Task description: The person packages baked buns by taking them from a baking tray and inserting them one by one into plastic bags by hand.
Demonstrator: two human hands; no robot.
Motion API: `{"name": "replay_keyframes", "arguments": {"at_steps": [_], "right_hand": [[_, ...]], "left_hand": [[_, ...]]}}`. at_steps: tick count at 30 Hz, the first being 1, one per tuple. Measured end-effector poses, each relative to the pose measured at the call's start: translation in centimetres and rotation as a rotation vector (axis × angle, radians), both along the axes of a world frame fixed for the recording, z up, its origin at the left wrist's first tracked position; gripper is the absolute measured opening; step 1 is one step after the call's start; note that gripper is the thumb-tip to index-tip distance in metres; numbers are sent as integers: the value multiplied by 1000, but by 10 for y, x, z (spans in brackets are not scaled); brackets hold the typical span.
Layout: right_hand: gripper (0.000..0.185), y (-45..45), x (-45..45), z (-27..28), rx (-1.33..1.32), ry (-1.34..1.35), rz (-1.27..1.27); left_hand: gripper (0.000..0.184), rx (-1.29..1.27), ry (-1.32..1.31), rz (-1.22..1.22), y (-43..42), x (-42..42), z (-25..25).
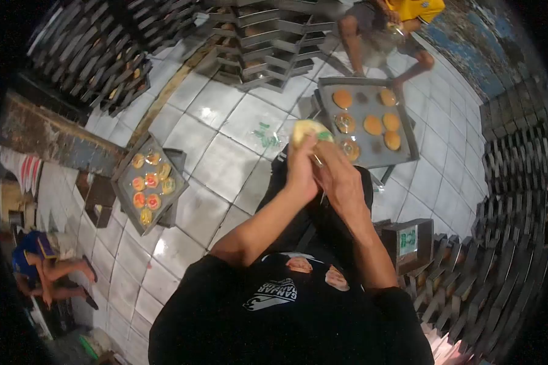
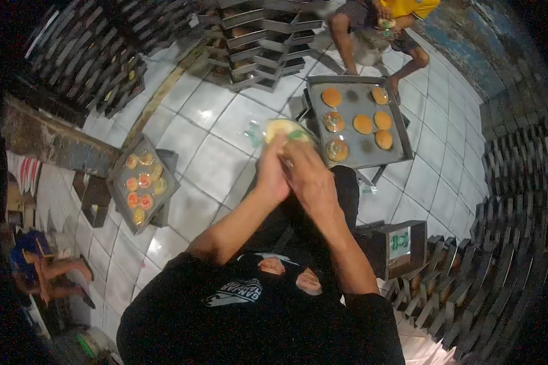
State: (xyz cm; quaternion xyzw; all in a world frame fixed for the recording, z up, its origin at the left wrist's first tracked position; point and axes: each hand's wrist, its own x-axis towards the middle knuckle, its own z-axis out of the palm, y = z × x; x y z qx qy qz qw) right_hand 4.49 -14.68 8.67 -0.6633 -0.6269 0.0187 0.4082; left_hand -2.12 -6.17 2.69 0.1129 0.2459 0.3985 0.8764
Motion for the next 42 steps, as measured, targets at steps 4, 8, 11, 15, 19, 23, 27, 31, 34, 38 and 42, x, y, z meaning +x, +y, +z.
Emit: {"name": "replay_keyframes", "arguments": {"at_steps": [4, 8, 11, 15, 19, 23, 27, 31, 34, 38, 42], "right_hand": [[10, -40, -19, 24, -374, 997, 100], [14, -27, -10, 4, -94, 450, 100], [17, -25, -2, -8, -262, 463, 274], [23, -68, -6, 30, -556, 1175, 958], [41, -49, -2, 9, 112, 126, -231], [31, -49, -3, 8, 165, 33, -23], [26, -30, 22, -20, -235, 447, -235], [24, -23, 26, -25, -151, 388, -277], [22, -22, 20, -15, -54, 193, -238], [31, -10, 34, -10, -218, 498, -299], [36, -14, 42, -4, -151, 1091, -172]], "left_hand": [[59, 28, -108, -40, 41, -10, -9], [74, -120, -220, -235, 28, -12, 8], [71, -104, -67, -330, 31, 5, -17], [63, 59, -16, -168, 49, -19, -16], [59, -79, -30, -317, 7, -53, 29], [54, 393, 259, -345, 4, -70, -5], [49, 492, 277, -430, 12, -57, -9], [27, 1027, 609, -17, 12, -44, -21], [19, 908, 524, 1, 10, -37, -17], [21, 701, 553, -15, 23, -34, -5], [22, 609, 529, 75, 20, -45, 2]]}}
